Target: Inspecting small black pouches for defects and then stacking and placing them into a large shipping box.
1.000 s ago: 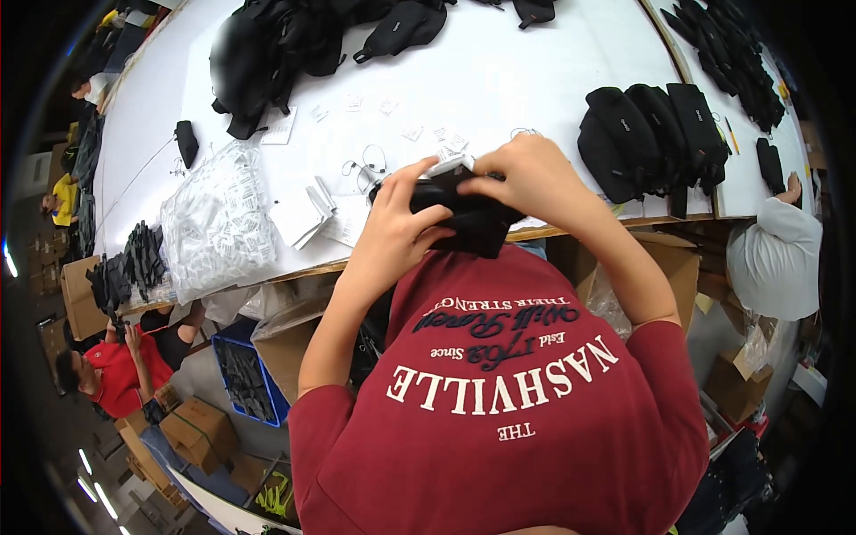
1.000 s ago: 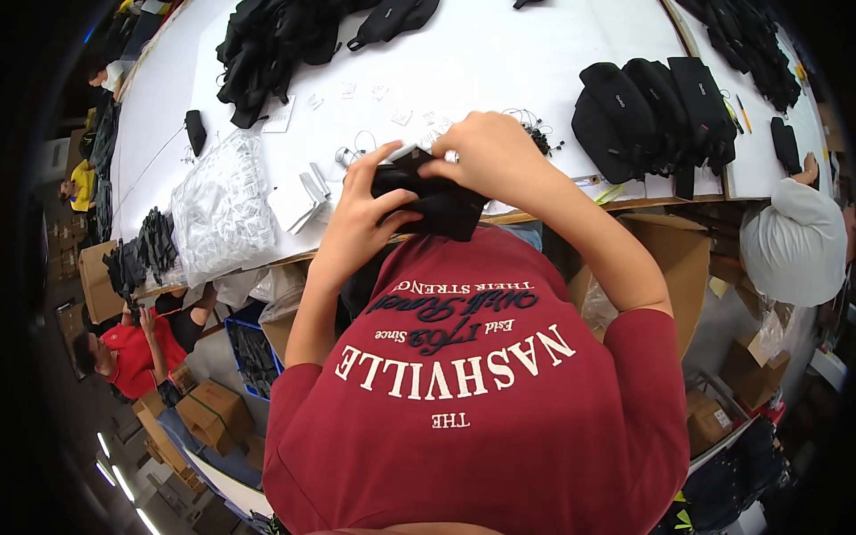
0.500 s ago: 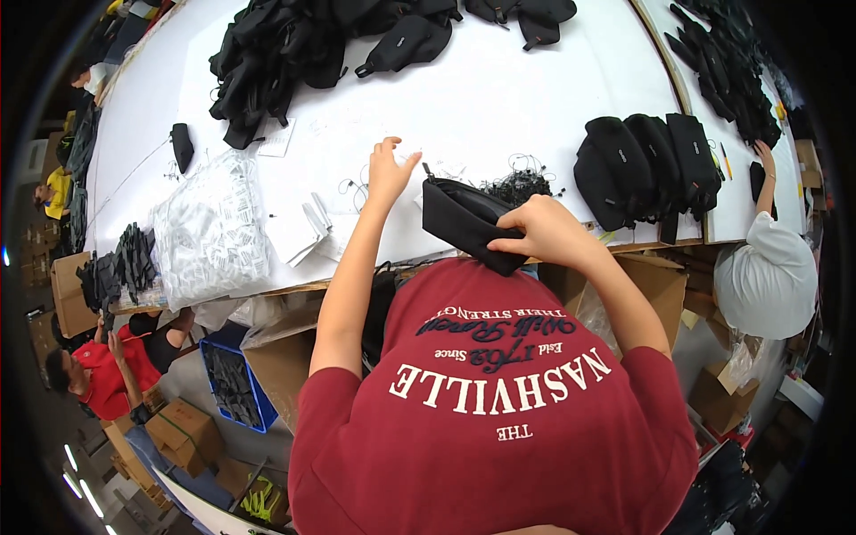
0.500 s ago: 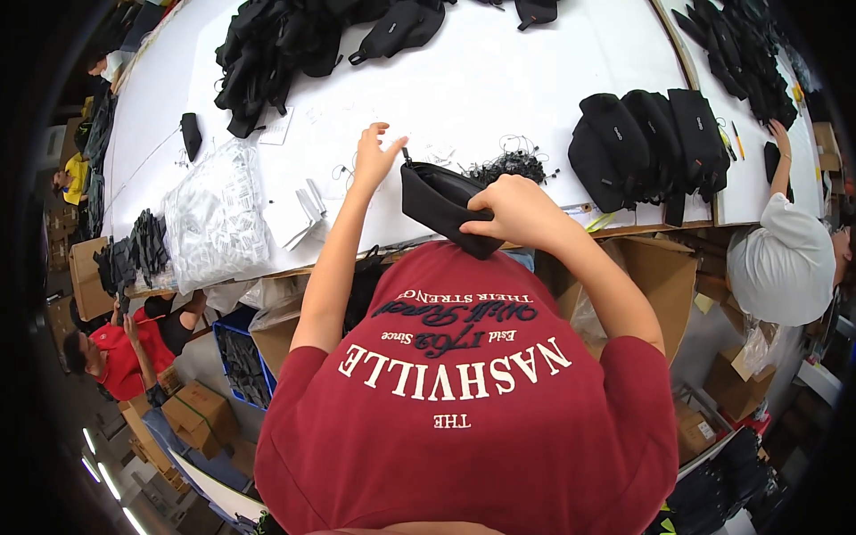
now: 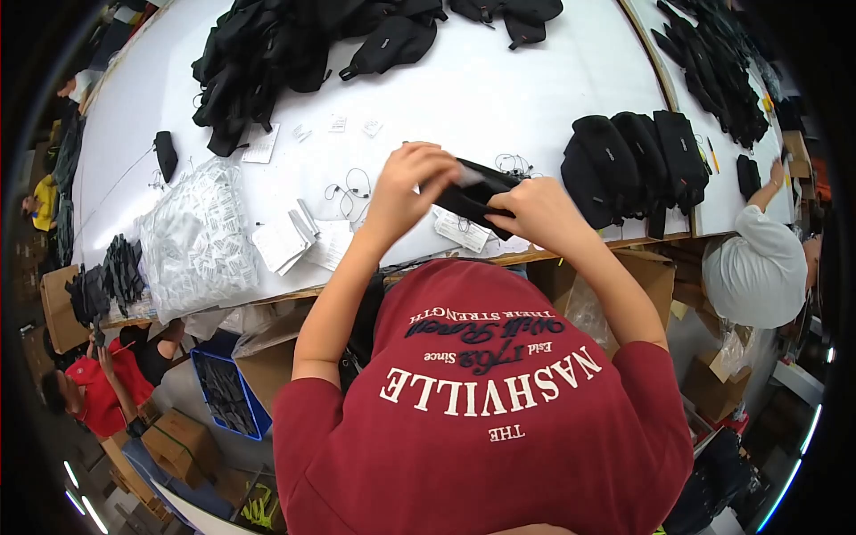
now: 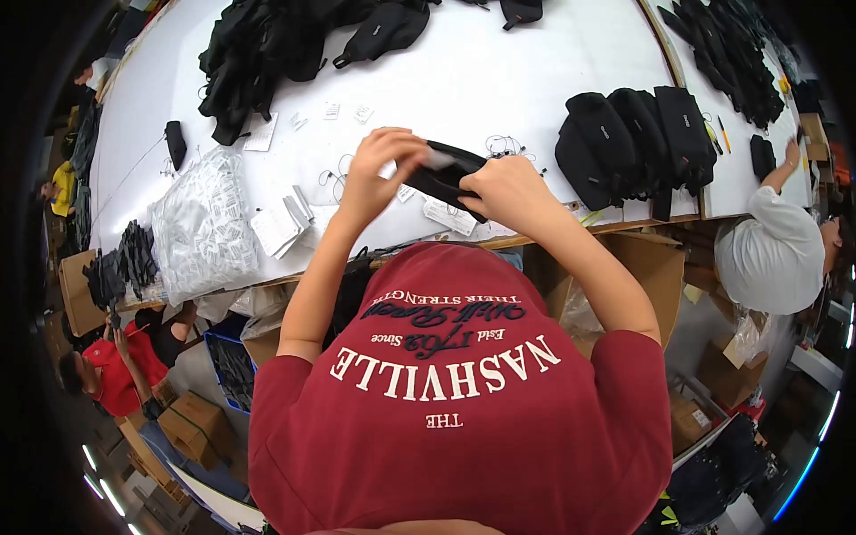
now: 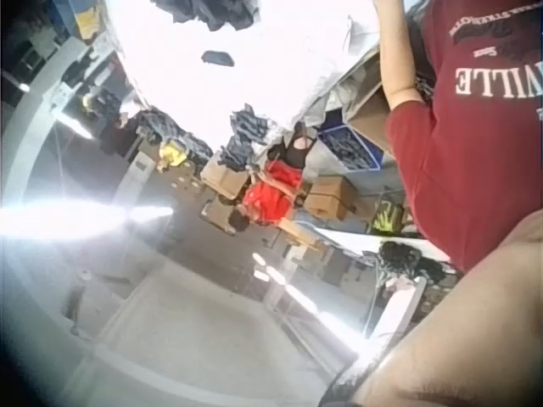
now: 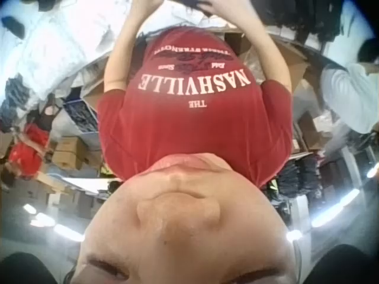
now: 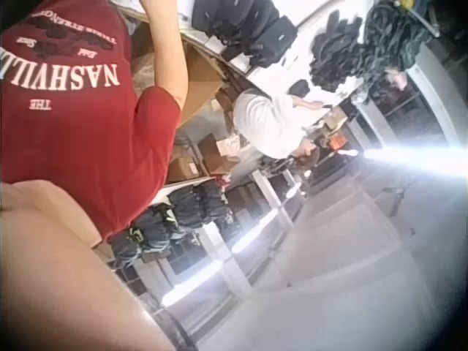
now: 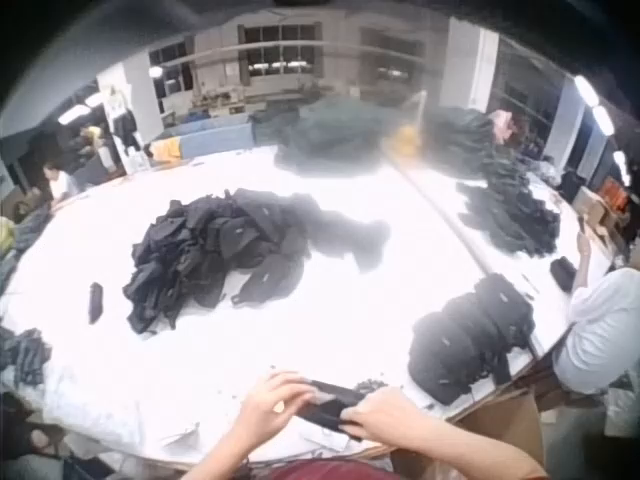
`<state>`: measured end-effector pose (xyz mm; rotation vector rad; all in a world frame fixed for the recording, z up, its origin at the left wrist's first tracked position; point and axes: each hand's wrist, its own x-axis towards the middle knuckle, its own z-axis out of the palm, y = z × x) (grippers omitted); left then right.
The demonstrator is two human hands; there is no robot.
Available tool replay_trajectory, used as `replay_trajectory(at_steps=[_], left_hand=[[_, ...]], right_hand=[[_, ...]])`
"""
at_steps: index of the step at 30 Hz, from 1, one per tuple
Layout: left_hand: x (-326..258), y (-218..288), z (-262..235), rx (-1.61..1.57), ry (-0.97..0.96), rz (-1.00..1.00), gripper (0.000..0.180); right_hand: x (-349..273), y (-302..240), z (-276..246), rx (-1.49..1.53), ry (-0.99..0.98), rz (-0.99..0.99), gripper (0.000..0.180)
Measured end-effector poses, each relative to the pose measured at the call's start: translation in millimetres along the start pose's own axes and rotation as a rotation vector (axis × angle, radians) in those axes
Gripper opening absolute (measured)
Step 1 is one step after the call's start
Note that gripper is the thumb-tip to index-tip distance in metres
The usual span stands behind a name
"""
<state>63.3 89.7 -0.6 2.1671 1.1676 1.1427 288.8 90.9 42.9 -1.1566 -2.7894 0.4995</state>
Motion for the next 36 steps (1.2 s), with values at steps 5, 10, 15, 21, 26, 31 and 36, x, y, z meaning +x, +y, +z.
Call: replay_trajectory(at_steps=[5, 10, 15, 21, 26, 31, 36], left_hand=[[-30.1, -5.1, -9.5, -0.394, 0.37, -0.388, 0.075], [-55.2, -12.8, -18.5, -1.217, 0.209, -0.699, 0.049], [-36.3, 12.1, -32.4, -1.344, 0.571, -0.691, 0.034], [-24.5, 15.6, -38.1, -1.422, 0.368, -0.573, 0.038], [-16.1, 24.4, -27.3, -1.406, -0.03, -0.654, 0.035], [-7.7, 41.7, -27.4, -1.352, -0.116, -0.729, 0.031], [-8.4, 32.8, -20.2, -1.345, 0.125, -0.746, 0.032]], right_hand=[[5.1, -20.1, -21.2, 0.112, 0.087, -0.041, 0.015], [-0.2, -43.9, -20.8, 0.221, 0.335, -0.232, 0.013], [-16.0, -59.3, -9.1, 0.453, 0.595, 0.183, 0.014], [-21.8, -48.0, -13.8, 0.592, 0.501, -0.013, 0.017], [12.2, -59.4, -53.5, 0.627, 0.562, -0.085, 0.016], [26.4, -46.4, -63.8, 0.41, 0.416, -0.122, 0.015], [19.2, -56.3, -66.7, 0.419, 0.341, -0.196, 0.01]])
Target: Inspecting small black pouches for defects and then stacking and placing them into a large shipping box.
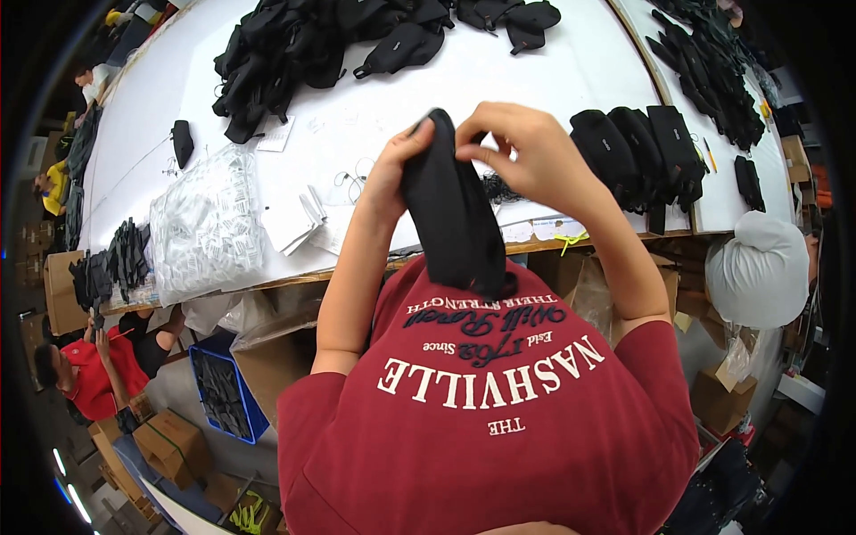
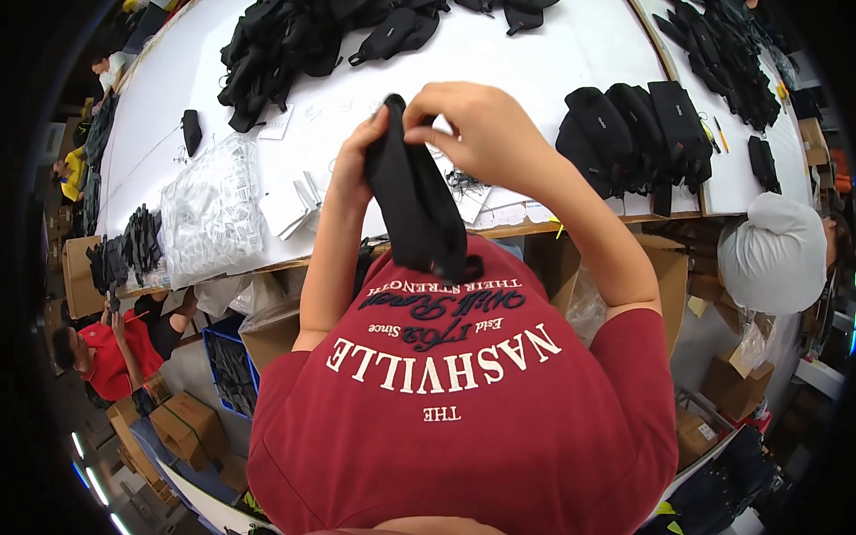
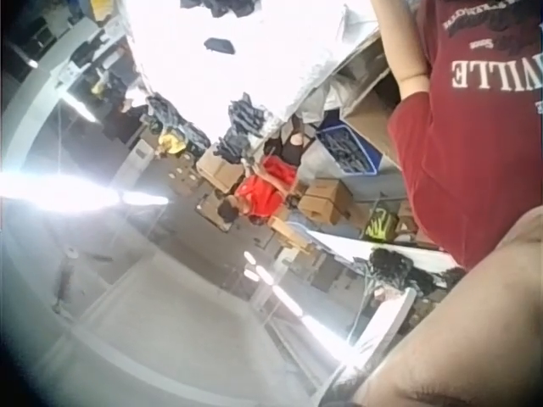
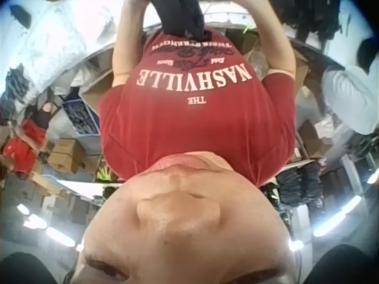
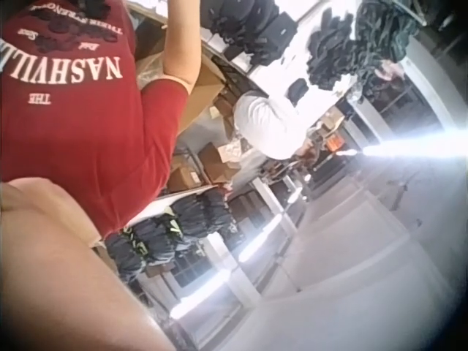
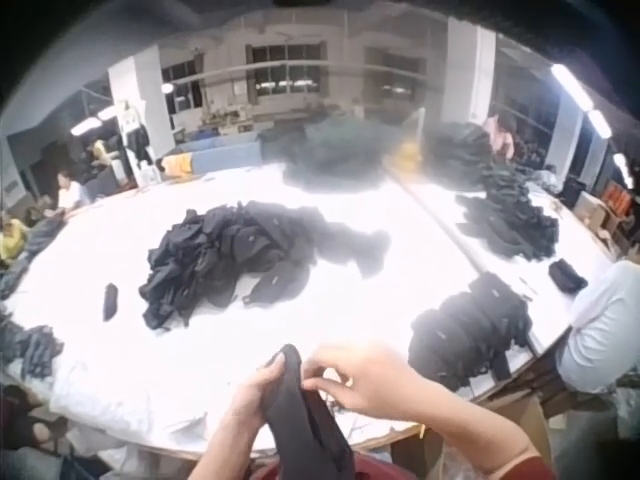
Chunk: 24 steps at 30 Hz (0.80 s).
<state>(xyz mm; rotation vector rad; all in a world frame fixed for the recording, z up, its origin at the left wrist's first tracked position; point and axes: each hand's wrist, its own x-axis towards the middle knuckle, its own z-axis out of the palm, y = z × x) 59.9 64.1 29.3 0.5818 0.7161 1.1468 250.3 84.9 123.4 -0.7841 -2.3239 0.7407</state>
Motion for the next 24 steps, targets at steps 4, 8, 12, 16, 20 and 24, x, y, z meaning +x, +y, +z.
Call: replay_trajectory(at_steps=[4, 8, 12, 16, 20, 24], left_hand=[[13.9, 5.8, -34.2, -0.161, 0.026, 0.077, 0.037], [15.1, 14.4, -30.6, -0.219, 0.077, 0.087, 0.033], [9.3, 14.9, -32.1, -0.183, 0.068, 0.166, 0.032], [5.1, 17.1, -29.7, -0.154, 0.12, 0.177, 0.032], [4.3, 17.7, -43.2, -0.22, 0.094, 0.199, 0.032], [-2.4, 17.3, -40.6, -0.122, 0.286, 0.206, 0.034]], right_hand=[[-23.0, -19.3, 8.1, 0.193, -0.202, 0.037, 0.008], [-32.0, -25.6, 9.7, 0.31, -0.283, 0.04, 0.009], [-36.7, -26.1, 12.7, 0.338, -0.321, 0.055, 0.008], [-38.0, -26.8, 16.0, 0.326, -0.209, 0.129, 0.009], [-43.9, -23.1, 23.3, 0.348, -0.166, 0.097, 0.009], [-52.1, -15.2, 33.9, 0.465, -0.126, 0.238, 0.015]])
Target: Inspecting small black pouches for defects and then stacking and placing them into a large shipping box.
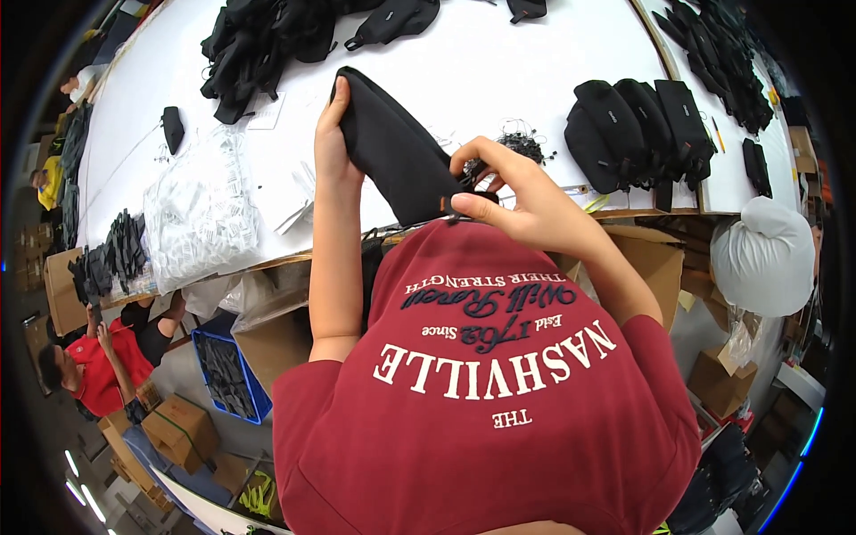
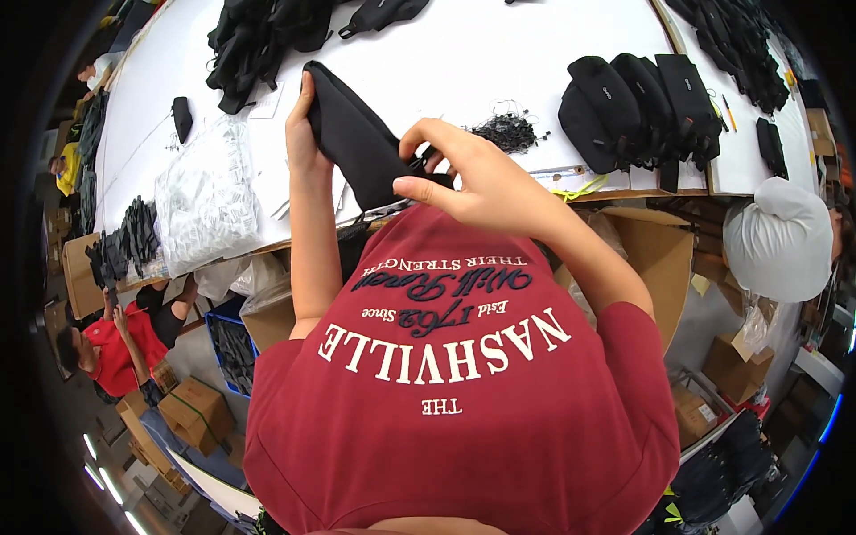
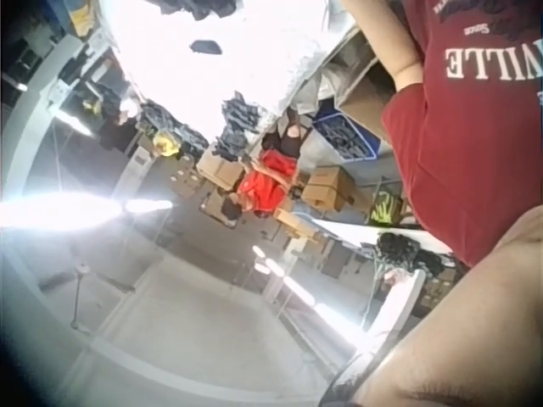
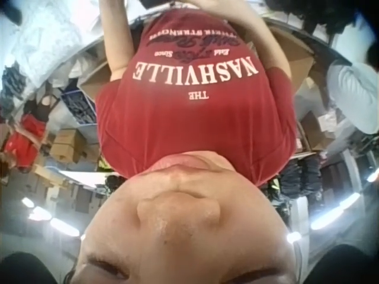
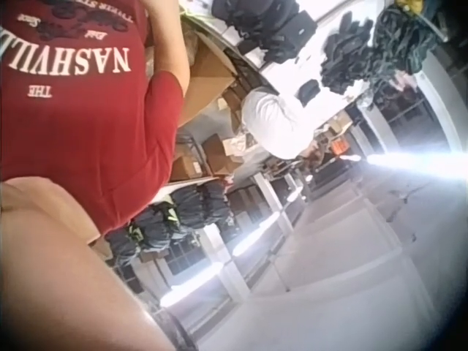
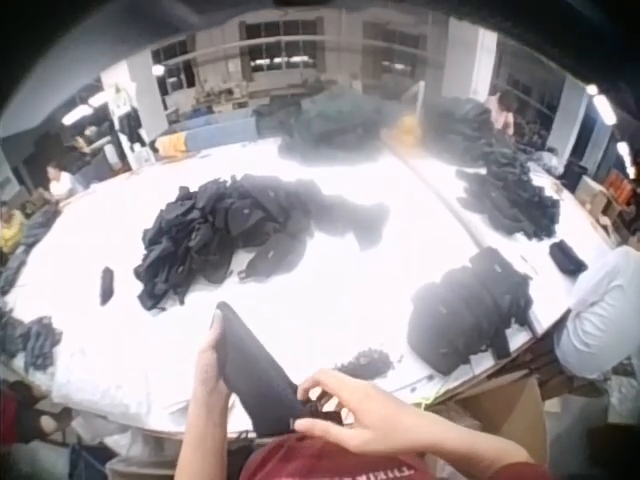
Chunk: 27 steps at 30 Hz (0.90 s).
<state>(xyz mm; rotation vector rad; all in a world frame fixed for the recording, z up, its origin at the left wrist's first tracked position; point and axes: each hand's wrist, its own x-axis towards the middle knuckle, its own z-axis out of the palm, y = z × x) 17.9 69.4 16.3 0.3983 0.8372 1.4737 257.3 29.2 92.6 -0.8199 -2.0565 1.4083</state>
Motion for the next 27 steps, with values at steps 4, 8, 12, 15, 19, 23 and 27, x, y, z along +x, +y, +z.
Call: replay_trajectory(at_steps=[4, 8, 12, 15, 19, 23, 27], left_hand=[[-36.2, 4.0, 17.4, -0.024, -0.162, 0.132, 0.05], [-63.7, 14.2, 5.8, 1.137, -0.341, 0.594, 0.097], [-73.0, 2.3, -7.7, 0.93, -0.432, 0.506, 0.046], [-87.5, -2.5, 0.8, 1.086, -0.24, 0.399, 0.037], [-93.4, -11.9, 21.0, 0.837, -0.191, 0.299, 0.032], [-89.4, -18.0, 1.9, 0.89, -0.223, 0.252, 0.024], [-76.8, -27.8, -19.7, 0.755, -0.404, 0.041, 0.022]], right_hand=[[-4.2, 24.3, -7.2, 0.581, 0.212, 0.221, 0.025], [-15.1, 46.1, -34.0, 0.946, 0.198, 0.523, 0.027], [-25.4, 68.6, -31.6, 0.817, -0.048, 0.675, 0.032], [-19.4, 66.2, -29.5, 0.386, 0.192, 0.294, 0.04], [-26.1, 27.4, -24.3, 0.144, 0.108, 0.098, 0.063], [-21.5, 32.0, -20.8, -0.081, 0.089, 0.068, 0.033], [-24.3, 45.0, -41.7, -0.071, 0.091, 0.092, 0.021]])
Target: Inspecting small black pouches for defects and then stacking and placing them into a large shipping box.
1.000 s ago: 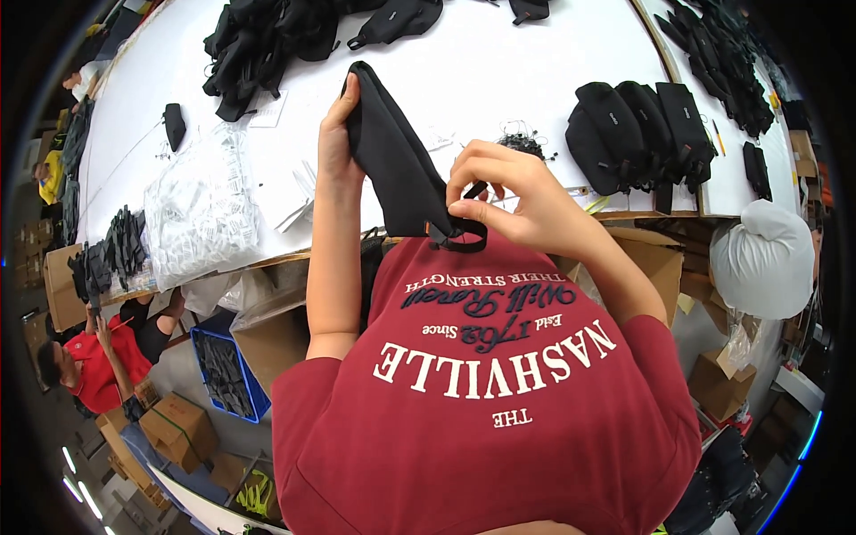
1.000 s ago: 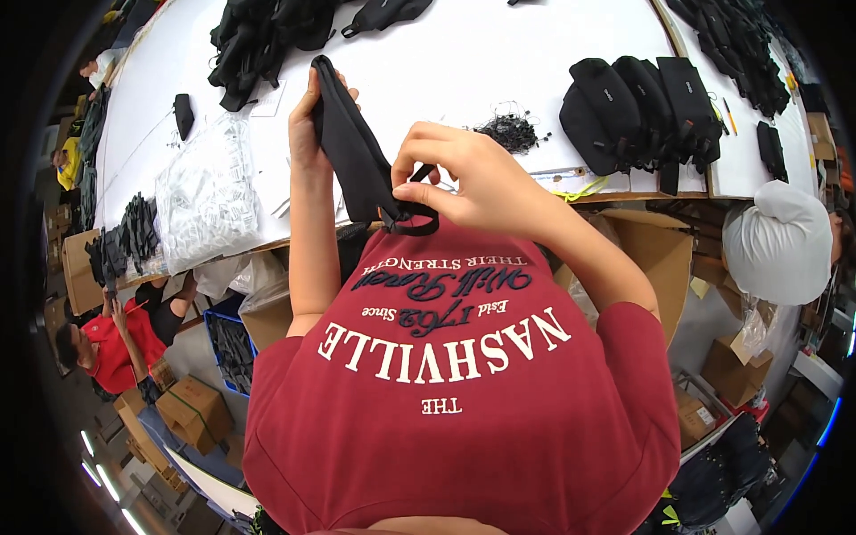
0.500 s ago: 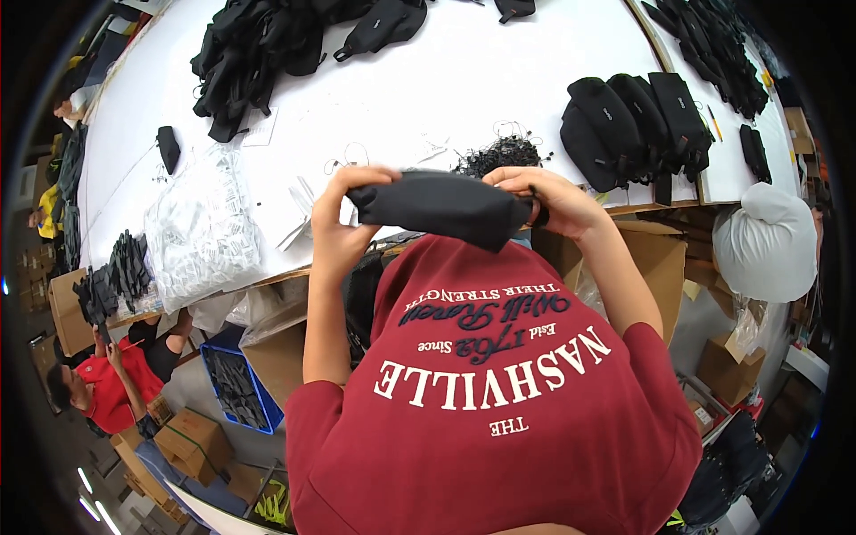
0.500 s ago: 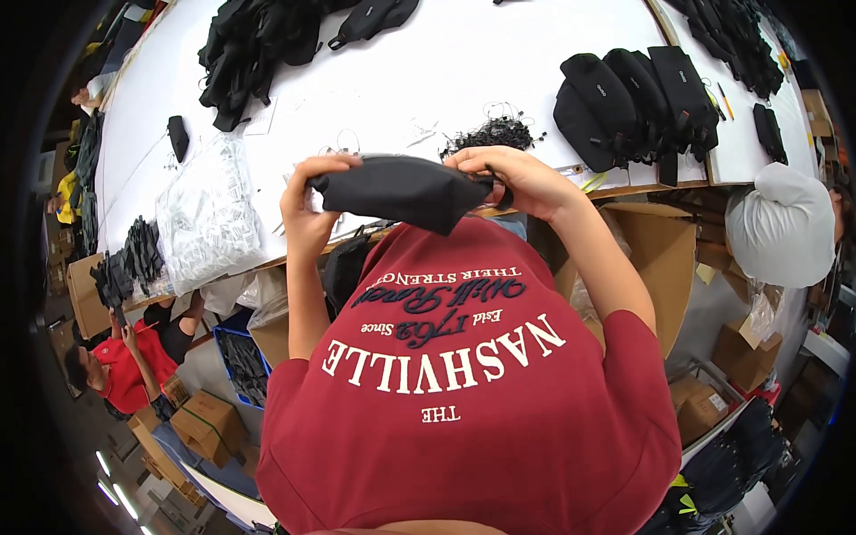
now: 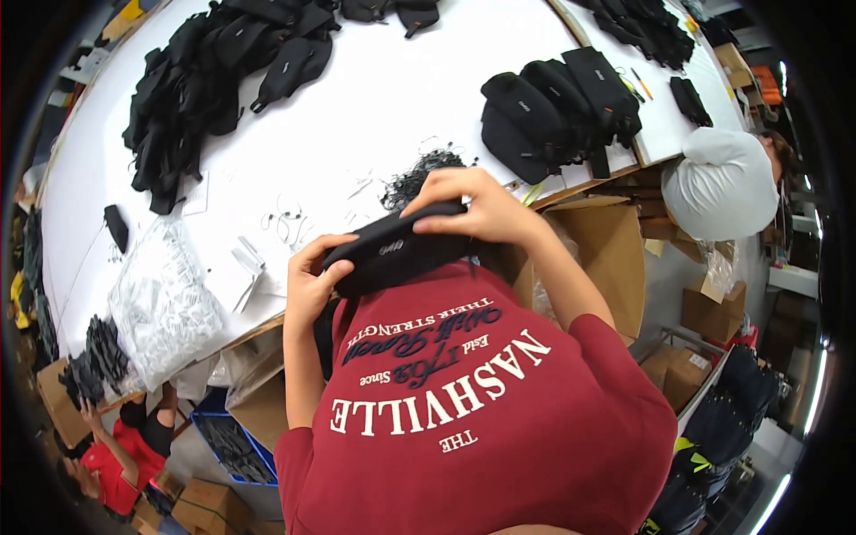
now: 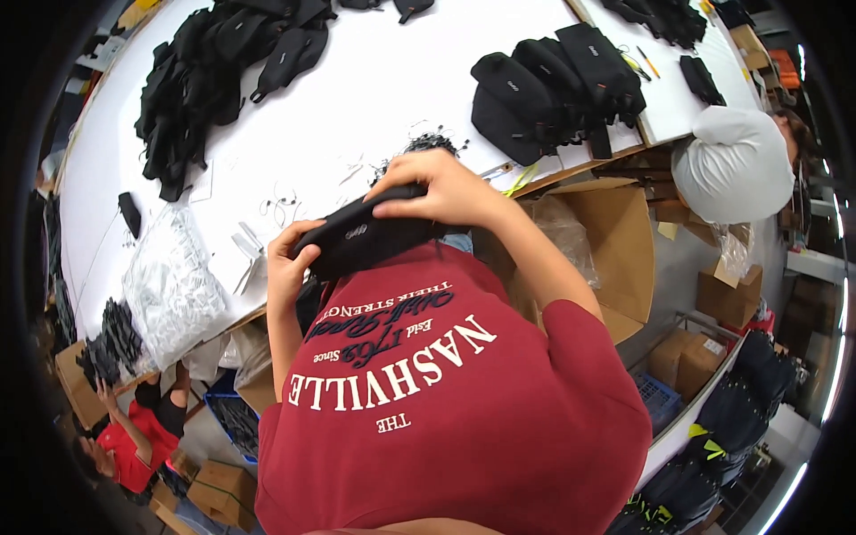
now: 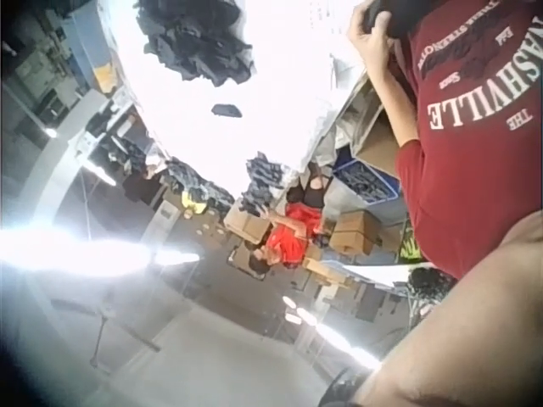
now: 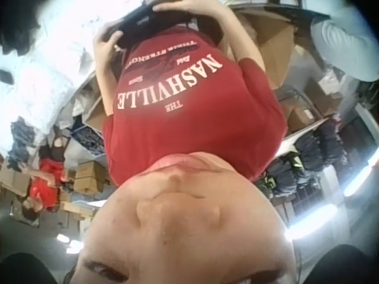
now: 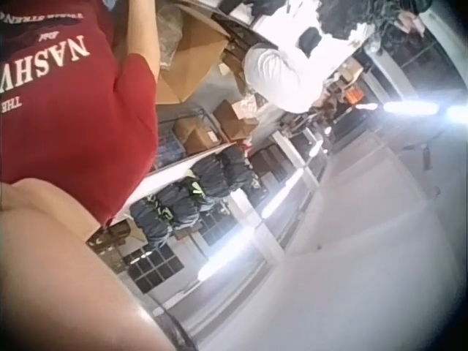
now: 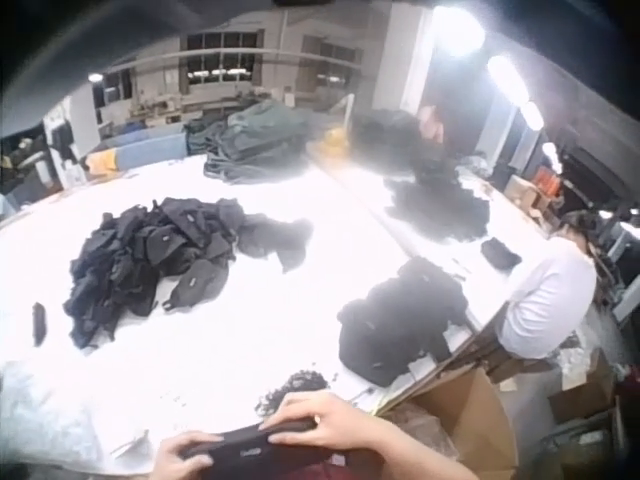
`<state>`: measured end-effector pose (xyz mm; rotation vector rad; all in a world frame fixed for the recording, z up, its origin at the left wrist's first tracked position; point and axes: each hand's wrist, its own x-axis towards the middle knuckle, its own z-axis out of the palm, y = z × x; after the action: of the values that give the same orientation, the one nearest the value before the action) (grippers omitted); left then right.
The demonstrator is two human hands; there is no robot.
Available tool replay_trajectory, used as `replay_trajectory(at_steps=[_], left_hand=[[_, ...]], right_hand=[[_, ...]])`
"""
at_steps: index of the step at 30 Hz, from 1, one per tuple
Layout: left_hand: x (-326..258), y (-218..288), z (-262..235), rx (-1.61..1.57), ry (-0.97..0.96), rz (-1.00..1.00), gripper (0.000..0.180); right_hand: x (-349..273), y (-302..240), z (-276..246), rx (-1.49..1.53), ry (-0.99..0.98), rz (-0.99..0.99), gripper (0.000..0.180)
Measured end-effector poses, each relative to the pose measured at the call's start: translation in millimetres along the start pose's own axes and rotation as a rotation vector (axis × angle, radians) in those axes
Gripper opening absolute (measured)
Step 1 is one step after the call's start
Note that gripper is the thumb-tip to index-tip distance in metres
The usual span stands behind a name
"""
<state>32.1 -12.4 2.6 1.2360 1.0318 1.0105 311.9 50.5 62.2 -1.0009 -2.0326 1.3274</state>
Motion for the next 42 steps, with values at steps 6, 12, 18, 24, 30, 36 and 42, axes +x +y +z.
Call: replay_trajectory(at_steps=[6, 12, 18, 24, 30, 36, 42], left_hand=[[-9.8, -31.0, -93.1, 0.771, 0.692, 0.034, 0.037], [-61.5, -126.1, -178.6, 1.356, 0.731, -0.568, 0.102], [-63.3, -132.9, -172.4, 1.177, 0.785, -0.52, 0.108], [-68.1, -140.0, -185.4, 1.058, 0.79, -0.463, 0.107], [-73.4, -126.5, -180.1, 1.031, 0.94, -0.372, 0.097], [-47.8, -72.5, -132.0, 0.715, 1.059, -0.187, 0.09], [-20.2, -56.1, -96.9, 0.519, 0.9, -0.085, 0.08]], right_hand=[[-19.7, 78.1, -112.1, -0.114, 0.898, 0.027, 0.022], [-53.0, 155.5, -186.5, -0.777, 1.023, 0.386, 0.041], [-20.0, 135.1, -142.2, -1.229, 1.172, 0.277, 0.04], [46.7, 172.7, -7.6, -0.652, 0.58, 0.214, 0.009], [75.4, 166.7, 100.1, -0.729, 0.155, 0.237, 0.014], [78.8, 192.2, 124.7, -0.851, 0.208, 0.159, 0.012], [74.5, 174.2, 109.0, -0.74, 0.233, 0.137, 0.008]])
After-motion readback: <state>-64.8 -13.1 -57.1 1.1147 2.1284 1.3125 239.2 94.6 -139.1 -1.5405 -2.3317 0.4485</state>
